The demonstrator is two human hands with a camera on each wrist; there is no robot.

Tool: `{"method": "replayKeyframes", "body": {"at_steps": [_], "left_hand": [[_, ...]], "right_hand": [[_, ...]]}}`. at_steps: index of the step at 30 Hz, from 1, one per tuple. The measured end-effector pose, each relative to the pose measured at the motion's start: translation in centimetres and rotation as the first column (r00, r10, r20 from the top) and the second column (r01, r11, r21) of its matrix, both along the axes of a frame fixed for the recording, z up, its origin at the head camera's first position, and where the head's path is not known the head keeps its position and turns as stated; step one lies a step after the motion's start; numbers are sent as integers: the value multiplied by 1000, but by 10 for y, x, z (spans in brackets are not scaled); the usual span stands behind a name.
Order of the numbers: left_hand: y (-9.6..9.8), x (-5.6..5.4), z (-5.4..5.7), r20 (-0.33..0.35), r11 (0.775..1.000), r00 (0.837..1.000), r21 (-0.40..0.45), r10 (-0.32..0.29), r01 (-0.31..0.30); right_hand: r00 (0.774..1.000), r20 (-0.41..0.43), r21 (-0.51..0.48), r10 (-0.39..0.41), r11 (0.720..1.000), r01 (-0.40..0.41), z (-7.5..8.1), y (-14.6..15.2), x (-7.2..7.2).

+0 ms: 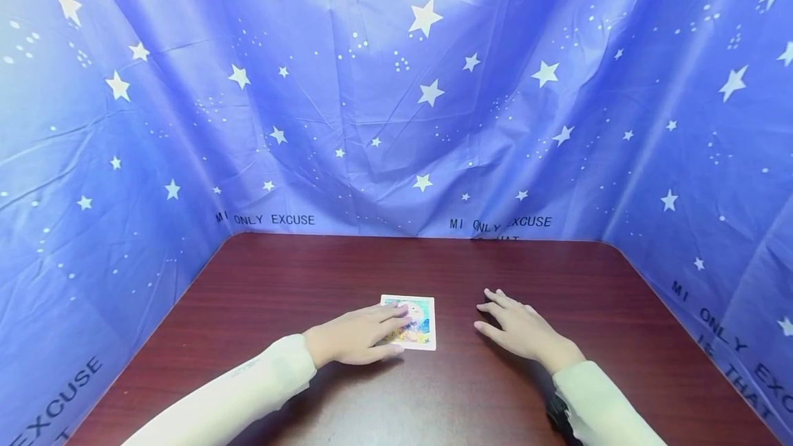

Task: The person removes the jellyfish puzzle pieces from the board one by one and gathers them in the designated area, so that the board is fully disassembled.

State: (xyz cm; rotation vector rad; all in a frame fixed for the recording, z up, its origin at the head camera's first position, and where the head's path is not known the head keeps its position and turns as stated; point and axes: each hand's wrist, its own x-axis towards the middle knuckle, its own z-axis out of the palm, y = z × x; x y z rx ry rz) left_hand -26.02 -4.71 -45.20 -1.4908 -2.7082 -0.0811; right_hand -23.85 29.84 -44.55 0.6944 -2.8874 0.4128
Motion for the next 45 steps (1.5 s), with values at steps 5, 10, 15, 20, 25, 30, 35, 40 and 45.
{"method": "replayKeyframes", "body": {"at_steps": [5,10,15,20,25,30,35,40,45], "left_hand": [[9,0,1,4,1000,1000,-18,-4,4],[12,2,1,4,999,1000,-48,22,-22],[13,3,3,11,997,1000,-68,24,-23],[15,3,2,23,997,1000,-79,2,-1],[15,3,2,24,994,1000,-108,10,-8],[14,3,2,9,992,1000,-129,8,-7],[15,5,4,-7,988,1000,-157,8,-9],[16,5,4,-16,985,1000,-174,13,-16],[15,6,4,-6,984,1000,-176,18,-19]], "right_hand": [[1000,27,-4,16,1000,-15,3,-9,-2],[998,41,-5,54,999,-54,6,-20,-7],[995,36,-29,88,996,-87,7,-31,-14],[989,33,-55,143,989,-141,9,-43,-19],[979,28,-69,200,978,-197,7,-56,-27],[977,19,-119,212,971,-209,5,-69,-33],[986,40,-117,159,981,-153,3,-80,-36],[995,48,-95,88,992,-83,2,-89,-35],[996,53,-95,69,993,-64,2,-93,-34]]}}
